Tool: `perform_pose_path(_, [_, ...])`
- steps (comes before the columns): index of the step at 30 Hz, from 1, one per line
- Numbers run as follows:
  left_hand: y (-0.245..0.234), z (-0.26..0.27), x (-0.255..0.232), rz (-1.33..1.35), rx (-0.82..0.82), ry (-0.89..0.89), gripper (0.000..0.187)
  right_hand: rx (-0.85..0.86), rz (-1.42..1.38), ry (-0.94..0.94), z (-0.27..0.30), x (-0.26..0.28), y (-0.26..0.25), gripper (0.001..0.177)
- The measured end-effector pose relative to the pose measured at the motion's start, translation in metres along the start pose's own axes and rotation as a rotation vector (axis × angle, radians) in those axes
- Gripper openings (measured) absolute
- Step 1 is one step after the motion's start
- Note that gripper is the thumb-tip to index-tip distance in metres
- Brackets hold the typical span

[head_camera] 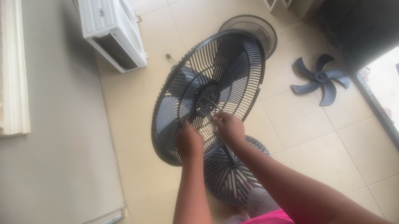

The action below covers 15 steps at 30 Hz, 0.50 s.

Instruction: The person assembles a standing fan by attaching the fan blades to the motor hub and securing the front protective cage. They use a screwdriver to tighten the central nut and fasten the cage screws, completing the assembly of the fan head.

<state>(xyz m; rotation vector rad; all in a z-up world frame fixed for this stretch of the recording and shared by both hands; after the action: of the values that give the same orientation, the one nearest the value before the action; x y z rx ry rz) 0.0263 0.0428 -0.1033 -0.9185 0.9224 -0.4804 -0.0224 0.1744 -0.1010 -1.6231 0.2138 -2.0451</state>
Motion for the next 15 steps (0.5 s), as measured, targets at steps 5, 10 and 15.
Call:
perform_pose_path(5, [0.002,-0.004,0.006,0.008,-0.036,0.025,0.026,-0.196,0.281,-0.413,0.024,0.026,0.0,0.016])
perform_pose_path(10, [0.0,-0.007,0.007,0.006,-0.03,0.016,0.025,0.185,-0.25,0.283,0.002,0.003,0.003,0.027])
perform_pose_path(15, [0.001,-0.006,0.004,-0.004,0.017,-0.007,0.022,0.079,-0.149,0.044,-0.009,-0.016,0.012,0.02])
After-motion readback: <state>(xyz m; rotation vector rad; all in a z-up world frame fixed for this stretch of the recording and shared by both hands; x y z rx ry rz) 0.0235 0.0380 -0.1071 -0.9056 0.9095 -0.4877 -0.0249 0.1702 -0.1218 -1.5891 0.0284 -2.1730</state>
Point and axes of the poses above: each hand's wrist, its own z-axis away from the middle knuckle, its own y-axis out of the palm, x = y × z, the point moved 1 cm from there along -z, towards the middle knuckle, and after that the axes turned 9 degrees about x, right-handed, at the moved point
